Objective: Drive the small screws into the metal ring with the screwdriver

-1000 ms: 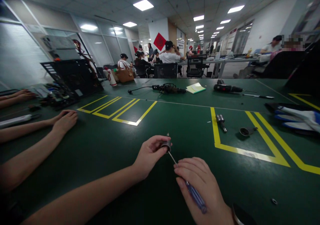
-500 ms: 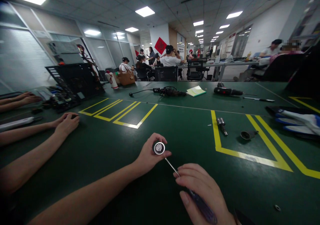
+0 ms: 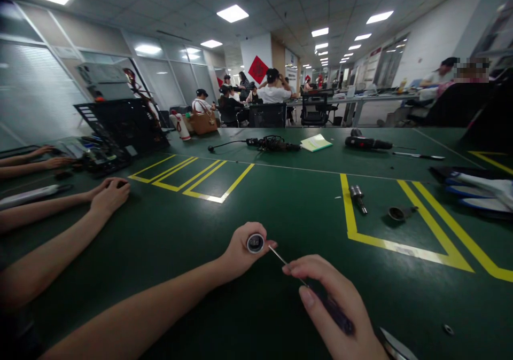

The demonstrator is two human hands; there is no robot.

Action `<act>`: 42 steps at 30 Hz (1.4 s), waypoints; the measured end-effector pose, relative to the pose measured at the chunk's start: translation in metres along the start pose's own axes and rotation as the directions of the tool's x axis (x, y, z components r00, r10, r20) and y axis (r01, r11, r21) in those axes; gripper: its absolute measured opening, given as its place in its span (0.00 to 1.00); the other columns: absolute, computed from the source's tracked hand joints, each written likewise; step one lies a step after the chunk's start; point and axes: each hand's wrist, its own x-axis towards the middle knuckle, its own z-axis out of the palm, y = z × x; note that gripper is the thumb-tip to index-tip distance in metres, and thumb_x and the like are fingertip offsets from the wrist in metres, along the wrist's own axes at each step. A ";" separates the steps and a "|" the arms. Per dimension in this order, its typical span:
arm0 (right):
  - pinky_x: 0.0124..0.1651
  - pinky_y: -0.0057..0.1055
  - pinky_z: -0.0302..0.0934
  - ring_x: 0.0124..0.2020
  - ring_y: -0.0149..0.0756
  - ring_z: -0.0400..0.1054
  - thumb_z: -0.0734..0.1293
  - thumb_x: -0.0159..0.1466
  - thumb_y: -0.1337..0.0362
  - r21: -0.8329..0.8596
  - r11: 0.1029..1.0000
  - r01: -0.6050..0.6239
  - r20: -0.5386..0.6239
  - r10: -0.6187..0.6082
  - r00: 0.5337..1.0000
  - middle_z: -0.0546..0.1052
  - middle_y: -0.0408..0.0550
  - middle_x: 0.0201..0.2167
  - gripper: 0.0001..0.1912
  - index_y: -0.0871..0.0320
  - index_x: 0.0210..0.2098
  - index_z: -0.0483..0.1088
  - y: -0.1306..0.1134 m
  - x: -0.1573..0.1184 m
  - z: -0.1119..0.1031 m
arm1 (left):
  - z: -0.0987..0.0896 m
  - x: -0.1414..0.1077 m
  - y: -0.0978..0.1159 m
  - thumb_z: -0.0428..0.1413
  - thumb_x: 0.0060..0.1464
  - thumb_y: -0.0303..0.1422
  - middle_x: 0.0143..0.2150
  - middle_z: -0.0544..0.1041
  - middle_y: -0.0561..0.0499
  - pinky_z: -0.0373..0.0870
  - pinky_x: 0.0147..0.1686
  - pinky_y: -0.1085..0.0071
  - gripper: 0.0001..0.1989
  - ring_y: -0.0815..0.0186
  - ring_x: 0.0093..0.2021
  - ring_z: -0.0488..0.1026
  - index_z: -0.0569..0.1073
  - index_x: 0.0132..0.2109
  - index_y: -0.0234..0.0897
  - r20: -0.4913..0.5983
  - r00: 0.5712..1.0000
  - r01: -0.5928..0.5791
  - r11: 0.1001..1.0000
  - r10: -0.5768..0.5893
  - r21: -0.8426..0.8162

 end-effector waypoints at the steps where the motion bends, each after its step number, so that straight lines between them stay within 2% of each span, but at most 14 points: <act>1: 0.44 0.29 0.70 0.44 0.36 0.74 0.61 0.65 0.67 -0.010 1.000 0.013 0.009 -0.013 1.000 0.78 0.44 0.41 0.12 0.47 0.45 0.70 -0.001 -0.001 0.001 | 0.000 -0.001 0.000 0.60 0.49 0.36 0.25 0.68 0.56 0.62 0.31 0.73 0.13 0.71 0.27 0.64 0.66 0.25 0.35 0.001 1.000 -0.023 0.997 0.023 0.070; 7: 0.48 0.39 0.69 0.48 0.44 0.73 0.64 0.63 0.65 -0.232 0.972 0.042 0.049 -0.031 0.998 0.78 0.50 0.45 0.14 0.50 0.48 0.71 0.007 -0.010 0.007 | 0.001 -0.004 0.002 0.58 0.51 0.36 0.25 0.70 0.56 0.61 0.35 0.71 0.11 0.70 0.27 0.65 0.67 0.27 0.36 0.050 0.996 -0.083 0.965 0.073 0.250; 11: 0.49 0.37 0.69 0.48 0.43 0.73 0.66 0.61 0.67 -0.308 0.941 0.142 0.067 -0.127 0.990 0.78 0.49 0.46 0.18 0.51 0.50 0.69 0.008 -0.009 0.011 | 0.003 -0.004 0.003 0.56 0.54 0.38 0.24 0.69 0.55 0.59 0.34 0.70 0.13 0.69 0.27 0.65 0.66 0.27 0.36 0.103 0.989 -0.130 0.948 0.104 0.289; 16: 0.46 0.36 0.71 0.42 0.42 0.75 0.66 0.59 0.70 -0.299 0.929 0.216 0.062 -0.207 0.976 0.80 0.48 0.42 0.18 0.50 0.48 0.71 -0.004 -0.003 0.012 | 0.004 -0.004 0.003 0.55 0.55 0.37 0.23 0.69 0.55 0.57 0.34 0.69 0.12 0.69 0.26 0.64 0.66 0.27 0.36 0.194 0.972 -0.190 0.923 0.129 0.334; 18: 0.44 0.34 0.72 0.42 0.41 0.76 0.66 0.60 0.69 -0.264 0.949 0.174 0.057 -0.165 0.985 0.81 0.48 0.41 0.16 0.50 0.47 0.72 -0.007 -0.002 0.011 | 0.005 -0.005 0.004 0.55 0.55 0.36 0.24 0.70 0.54 0.56 0.34 0.69 0.11 0.68 0.26 0.64 0.66 0.27 0.37 0.219 0.965 -0.214 0.913 0.143 0.347; 21: 0.43 0.34 0.72 0.40 0.41 0.76 0.65 0.62 0.64 -0.173 0.985 -0.011 0.012 0.014 1.000 0.81 0.48 0.39 0.10 0.50 0.42 0.76 -0.006 -0.001 0.009 | 0.005 -0.005 0.005 0.55 0.55 0.35 0.24 0.70 0.54 0.56 0.34 0.69 0.11 0.68 0.26 0.65 0.66 0.27 0.37 0.242 0.958 -0.235 0.909 0.156 0.345; 24: 0.43 0.36 0.71 0.40 0.42 0.76 0.63 0.64 0.59 -0.004 0.970 -0.241 0.039 0.241 0.970 0.81 0.48 0.37 0.11 0.51 0.37 0.77 -0.001 0.003 0.007 | 0.004 -0.005 0.005 0.55 0.55 0.36 0.24 0.70 0.55 0.56 0.33 0.70 0.11 0.69 0.26 0.65 0.65 0.27 0.36 0.237 0.960 -0.222 0.926 0.152 0.304; 27: 0.44 0.39 0.70 0.41 0.43 0.75 0.61 0.65 0.57 0.160 0.916 -0.367 0.092 0.356 0.930 0.81 0.49 0.37 0.13 0.52 0.38 0.77 0.004 0.006 0.006 | 0.003 -0.005 0.004 0.55 0.54 0.36 0.24 0.69 0.56 0.57 0.33 0.71 0.11 0.70 0.26 0.64 0.65 0.28 0.36 0.238 0.961 -0.200 0.946 0.140 0.254; 30: 0.45 0.39 0.70 0.42 0.43 0.75 0.62 0.65 0.57 0.156 0.923 -0.352 0.063 0.346 0.936 0.81 0.50 0.38 0.13 0.53 0.39 0.77 0.005 0.004 0.007 | 0.003 -0.004 0.002 0.54 0.55 0.37 0.24 0.69 0.56 0.58 0.34 0.71 0.11 0.71 0.25 0.64 0.65 0.28 0.36 0.241 0.966 -0.159 0.955 0.098 0.249; 33: 0.45 0.38 0.70 0.42 0.43 0.75 0.63 0.64 0.59 -0.004 0.977 -0.215 -0.004 0.215 0.977 0.80 0.50 0.39 0.11 0.52 0.40 0.76 0.002 -0.001 0.010 | 0.005 -0.004 0.002 0.55 0.55 0.35 0.24 0.68 0.56 0.58 0.34 0.71 0.10 0.71 0.25 0.64 0.66 0.29 0.36 0.242 0.967 -0.148 0.944 0.076 0.296; 35: 0.45 0.38 0.70 0.42 0.43 0.75 0.64 0.63 0.61 -0.093 0.989 -0.117 -0.006 0.117 0.993 0.80 0.50 0.39 0.10 0.52 0.41 0.76 0.001 -0.003 0.012 | 0.006 -0.004 0.002 0.55 0.54 0.33 0.24 0.69 0.56 0.57 0.34 0.70 0.08 0.70 0.26 0.64 0.66 0.28 0.35 0.255 0.963 -0.174 0.922 0.086 0.346; 37: 0.44 0.37 0.70 0.41 0.43 0.75 0.65 0.62 0.62 -0.116 0.989 -0.090 0.015 0.092 0.996 0.80 0.50 0.38 0.10 0.52 0.40 0.76 0.000 -0.003 0.013 | 0.006 -0.005 0.003 0.55 0.53 0.31 0.24 0.69 0.55 0.56 0.34 0.69 0.08 0.69 0.27 0.65 0.67 0.28 0.35 0.275 0.956 -0.204 0.903 0.100 0.379; 39: 0.43 0.38 0.70 0.40 0.43 0.75 0.64 0.62 0.60 -0.076 0.984 -0.160 0.033 0.163 0.986 0.80 0.49 0.37 0.10 0.52 0.39 0.77 0.000 -0.001 0.011 | 0.006 -0.005 0.004 0.55 0.54 0.31 0.24 0.70 0.55 0.56 0.34 0.69 0.08 0.69 0.27 0.66 0.67 0.28 0.35 0.288 0.951 -0.217 0.901 0.109 0.376; 42: 0.43 0.39 0.69 0.39 0.43 0.75 0.63 0.64 0.57 0.082 0.934 -0.346 0.090 0.339 0.936 0.81 0.49 0.35 0.12 0.52 0.36 0.78 0.002 0.006 0.007 | 0.004 -0.005 0.005 0.55 0.54 0.33 0.24 0.70 0.55 0.57 0.34 0.69 0.09 0.69 0.26 0.66 0.67 0.28 0.35 0.292 0.949 -0.215 0.918 0.116 0.334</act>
